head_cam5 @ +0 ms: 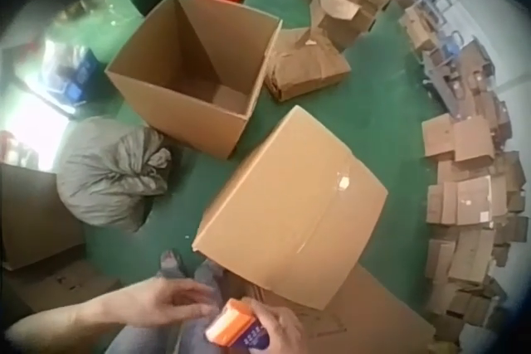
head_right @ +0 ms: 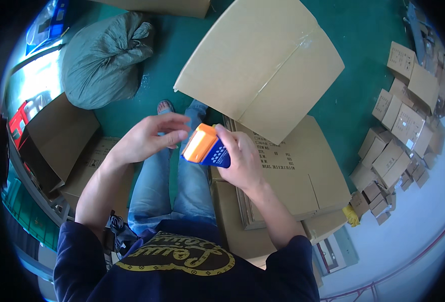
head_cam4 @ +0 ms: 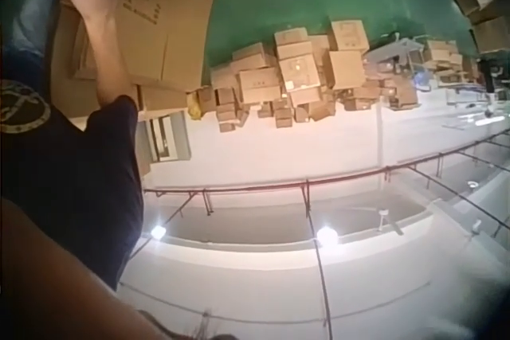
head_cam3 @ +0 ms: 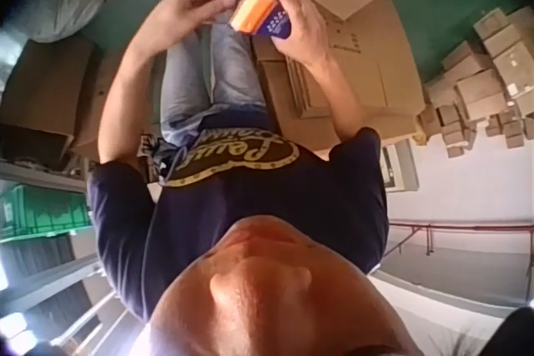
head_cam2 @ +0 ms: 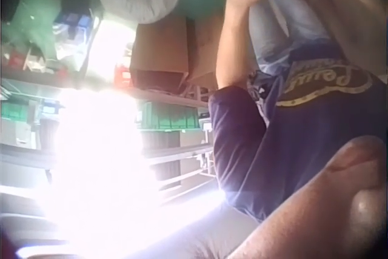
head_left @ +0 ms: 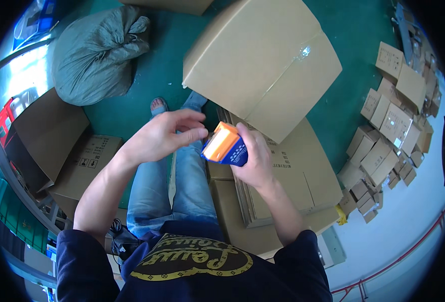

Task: Packaging small products into individual boxes and then into larger shipping cartons, including weighing and taping.

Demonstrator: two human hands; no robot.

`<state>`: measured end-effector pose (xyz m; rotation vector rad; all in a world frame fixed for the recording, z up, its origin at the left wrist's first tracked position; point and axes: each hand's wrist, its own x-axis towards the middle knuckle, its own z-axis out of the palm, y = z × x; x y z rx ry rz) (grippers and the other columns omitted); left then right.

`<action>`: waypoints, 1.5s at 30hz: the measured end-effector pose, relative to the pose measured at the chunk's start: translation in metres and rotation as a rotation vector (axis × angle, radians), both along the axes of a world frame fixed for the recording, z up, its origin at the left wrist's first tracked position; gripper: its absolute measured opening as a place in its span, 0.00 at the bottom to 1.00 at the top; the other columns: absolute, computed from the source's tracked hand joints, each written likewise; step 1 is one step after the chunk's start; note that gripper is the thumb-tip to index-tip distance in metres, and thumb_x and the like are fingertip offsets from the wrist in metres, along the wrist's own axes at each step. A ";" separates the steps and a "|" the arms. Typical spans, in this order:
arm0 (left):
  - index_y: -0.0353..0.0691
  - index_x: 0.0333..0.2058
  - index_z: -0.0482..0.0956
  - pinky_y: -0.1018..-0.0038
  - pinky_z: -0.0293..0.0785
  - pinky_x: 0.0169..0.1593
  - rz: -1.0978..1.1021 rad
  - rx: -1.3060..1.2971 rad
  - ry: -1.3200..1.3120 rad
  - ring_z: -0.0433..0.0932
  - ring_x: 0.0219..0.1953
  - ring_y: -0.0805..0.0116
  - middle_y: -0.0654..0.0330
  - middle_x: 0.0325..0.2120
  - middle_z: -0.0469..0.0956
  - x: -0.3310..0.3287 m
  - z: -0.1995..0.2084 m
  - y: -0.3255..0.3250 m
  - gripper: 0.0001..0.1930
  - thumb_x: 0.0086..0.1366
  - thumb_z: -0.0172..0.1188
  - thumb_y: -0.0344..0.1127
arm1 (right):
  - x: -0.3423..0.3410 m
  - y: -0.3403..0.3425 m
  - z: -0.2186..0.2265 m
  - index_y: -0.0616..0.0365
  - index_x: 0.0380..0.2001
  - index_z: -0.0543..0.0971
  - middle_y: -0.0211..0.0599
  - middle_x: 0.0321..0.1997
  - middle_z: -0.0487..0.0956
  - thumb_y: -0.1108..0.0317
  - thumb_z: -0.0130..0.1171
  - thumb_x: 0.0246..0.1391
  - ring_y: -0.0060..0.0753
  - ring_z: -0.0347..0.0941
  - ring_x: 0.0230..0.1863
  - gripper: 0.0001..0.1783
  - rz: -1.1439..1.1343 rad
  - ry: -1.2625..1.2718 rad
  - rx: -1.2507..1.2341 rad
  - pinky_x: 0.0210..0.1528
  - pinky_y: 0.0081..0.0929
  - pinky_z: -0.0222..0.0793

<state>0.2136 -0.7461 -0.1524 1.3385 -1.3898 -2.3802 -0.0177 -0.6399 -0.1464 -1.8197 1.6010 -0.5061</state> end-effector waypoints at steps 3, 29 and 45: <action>0.31 0.47 0.77 0.74 0.76 0.45 0.003 0.186 0.223 0.81 0.38 0.72 0.57 0.36 0.83 -0.007 -0.001 0.002 0.15 0.67 0.61 0.36 | 0.000 0.007 -0.003 0.51 0.62 0.64 0.43 0.40 0.76 0.77 0.71 0.35 0.48 0.74 0.38 0.47 0.038 -0.076 -0.109 0.40 0.41 0.71; 0.32 0.41 0.79 0.77 0.78 0.39 0.070 -0.123 -0.253 0.81 0.34 0.74 0.59 0.31 0.82 0.040 -0.032 -0.032 0.09 0.70 0.52 0.30 | -0.045 0.025 0.011 0.45 0.66 0.63 0.43 0.36 0.72 0.77 0.66 0.40 0.52 0.72 0.39 0.46 0.033 0.441 0.358 0.41 0.44 0.70; 0.38 0.41 0.84 0.78 0.75 0.41 0.088 -0.249 -0.179 0.77 0.35 0.77 0.64 0.32 0.83 0.037 -0.140 -0.037 0.09 0.65 0.63 0.34 | -0.051 0.046 -0.024 0.42 0.65 0.64 0.39 0.31 0.71 0.71 0.66 0.43 0.48 0.74 0.32 0.43 -0.128 0.546 0.279 0.34 0.41 0.70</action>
